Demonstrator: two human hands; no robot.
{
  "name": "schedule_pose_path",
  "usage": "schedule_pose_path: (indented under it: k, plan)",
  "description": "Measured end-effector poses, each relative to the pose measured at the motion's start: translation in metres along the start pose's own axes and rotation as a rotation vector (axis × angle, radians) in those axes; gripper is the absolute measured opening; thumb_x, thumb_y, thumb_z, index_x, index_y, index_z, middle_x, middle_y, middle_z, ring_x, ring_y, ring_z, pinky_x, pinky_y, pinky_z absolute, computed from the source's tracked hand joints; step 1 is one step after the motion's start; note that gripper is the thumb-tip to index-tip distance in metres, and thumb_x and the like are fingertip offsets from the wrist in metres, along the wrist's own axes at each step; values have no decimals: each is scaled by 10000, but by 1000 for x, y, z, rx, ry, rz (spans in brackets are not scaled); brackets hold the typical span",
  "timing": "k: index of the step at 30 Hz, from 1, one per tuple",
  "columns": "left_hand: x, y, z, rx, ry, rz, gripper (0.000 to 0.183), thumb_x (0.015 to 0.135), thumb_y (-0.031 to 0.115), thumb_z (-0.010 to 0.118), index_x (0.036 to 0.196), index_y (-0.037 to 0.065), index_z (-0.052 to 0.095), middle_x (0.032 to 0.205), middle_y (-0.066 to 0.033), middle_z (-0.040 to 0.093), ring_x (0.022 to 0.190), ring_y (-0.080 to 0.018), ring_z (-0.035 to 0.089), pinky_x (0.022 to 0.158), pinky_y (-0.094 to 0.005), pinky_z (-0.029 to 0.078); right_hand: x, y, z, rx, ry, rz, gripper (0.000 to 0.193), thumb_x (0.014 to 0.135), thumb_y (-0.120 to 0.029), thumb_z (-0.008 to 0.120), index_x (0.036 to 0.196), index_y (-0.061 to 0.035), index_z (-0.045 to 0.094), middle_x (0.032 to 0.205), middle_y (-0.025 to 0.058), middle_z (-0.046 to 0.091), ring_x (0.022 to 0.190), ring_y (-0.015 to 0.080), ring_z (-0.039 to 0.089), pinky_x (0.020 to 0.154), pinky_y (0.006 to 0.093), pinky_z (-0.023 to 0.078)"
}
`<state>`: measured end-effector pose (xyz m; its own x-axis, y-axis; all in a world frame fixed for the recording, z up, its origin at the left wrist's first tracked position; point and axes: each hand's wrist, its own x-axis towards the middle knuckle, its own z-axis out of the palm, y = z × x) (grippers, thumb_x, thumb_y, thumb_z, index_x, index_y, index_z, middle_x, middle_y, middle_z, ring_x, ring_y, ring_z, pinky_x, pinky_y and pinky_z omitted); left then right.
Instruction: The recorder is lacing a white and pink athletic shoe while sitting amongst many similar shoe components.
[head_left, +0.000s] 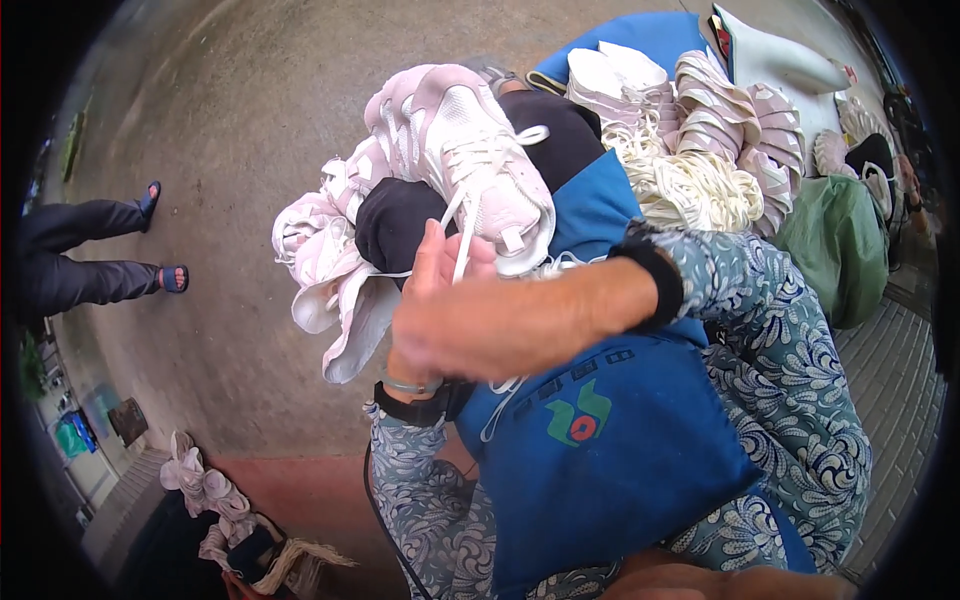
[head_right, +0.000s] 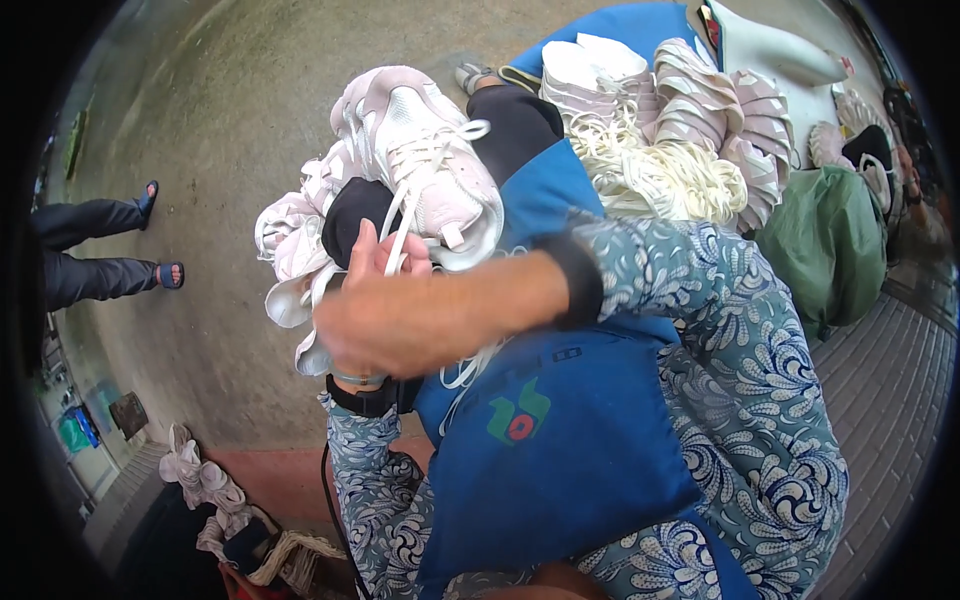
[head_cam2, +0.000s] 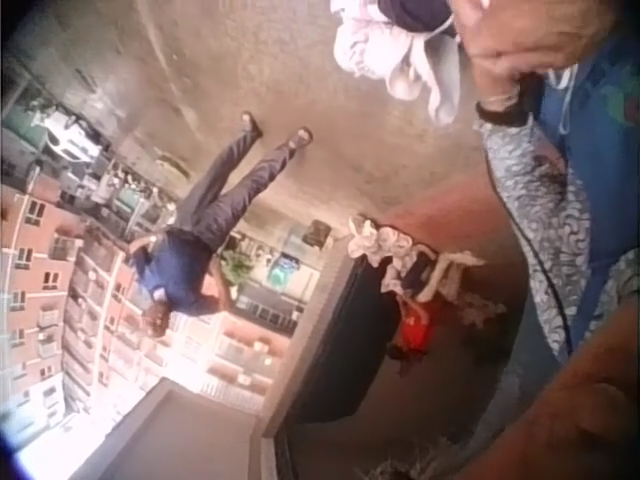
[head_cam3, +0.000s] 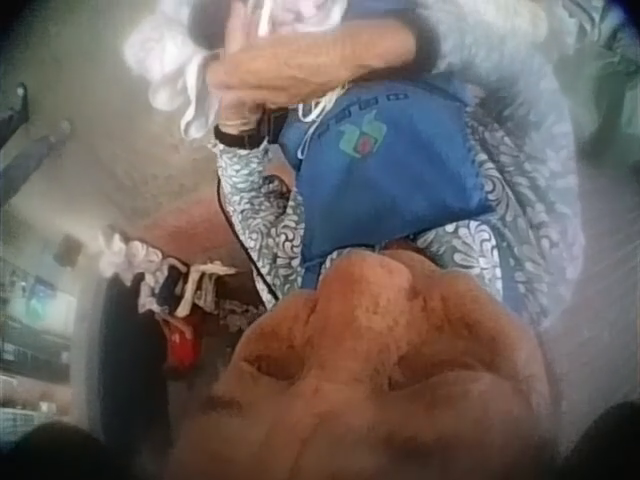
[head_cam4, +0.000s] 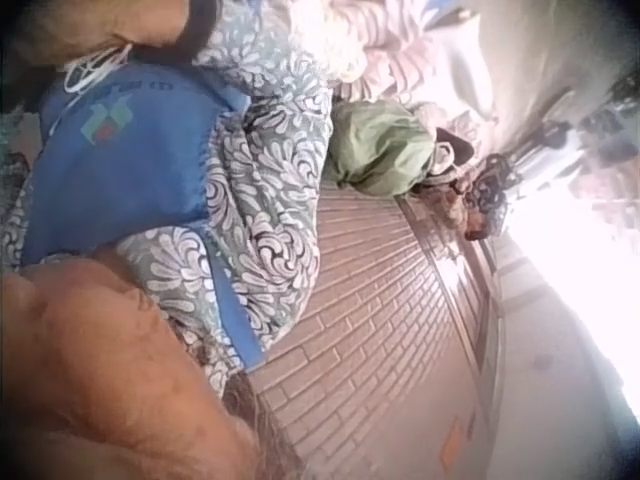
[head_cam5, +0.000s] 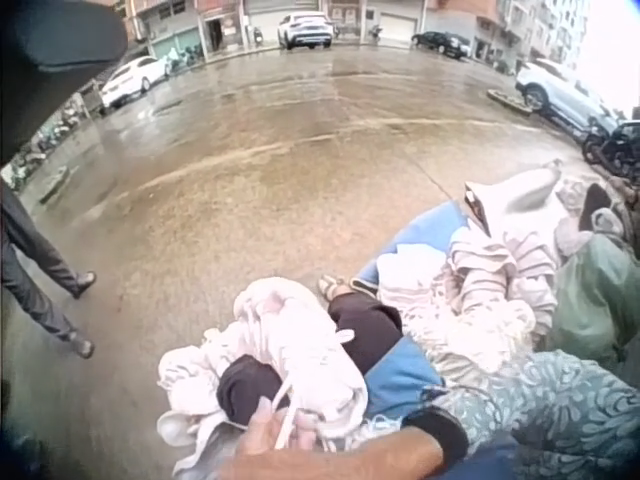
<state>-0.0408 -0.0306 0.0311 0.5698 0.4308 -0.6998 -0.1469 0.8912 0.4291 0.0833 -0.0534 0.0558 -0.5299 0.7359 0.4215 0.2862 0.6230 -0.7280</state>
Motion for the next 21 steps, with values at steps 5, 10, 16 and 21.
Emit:
schedule_pose_path:
  k: [5, 10, 16, 21]
  plan:
    - [17, 7, 11, 218, -70, 132, 354, 979, 324, 442, 988, -9, 562, 594, -7, 477, 375, -44, 322, 336, -204, 337, -4, -51, 18, 281, -240, -214, 154, 832, -109, 578, 844, 16, 488, 825, 141, 494, 690, 281, 556, 605, 384, 460]
    - [-45, 26, -20, 447, -536, 539, 345, 961, 207, 458, 774, -59, 573, 425, 29, 364, 327, -52, 290, 299, -204, 286, -34, -44, -11, 479, -85, -40, 173, 876, -138, 549, 938, 3, 471, 832, 149, 493, 801, 309, 563, 660, 392, 482]
    - [-63, 32, -47, 25, -326, 722, 433, 935, 260, 510, 606, -21, 531, 408, 4, 403, 324, -75, 355, 277, -230, 330, -75, 17, -54, 147, 34, 514, 122, 829, -114, 550, 840, 3, 579, 783, 159, 579, 772, 338, 581, 697, 395, 473]
    - [-70, 31, -46, 477, -377, 701, 373, 867, 228, 590, 621, -52, 582, 439, -13, 428, 348, -93, 366, 345, -234, 311, -91, 73, -67, -214, 196, 446, 135, 841, -126, 605, 916, -14, 612, 831, 125, 554, 766, 274, 580, 675, 360, 472]
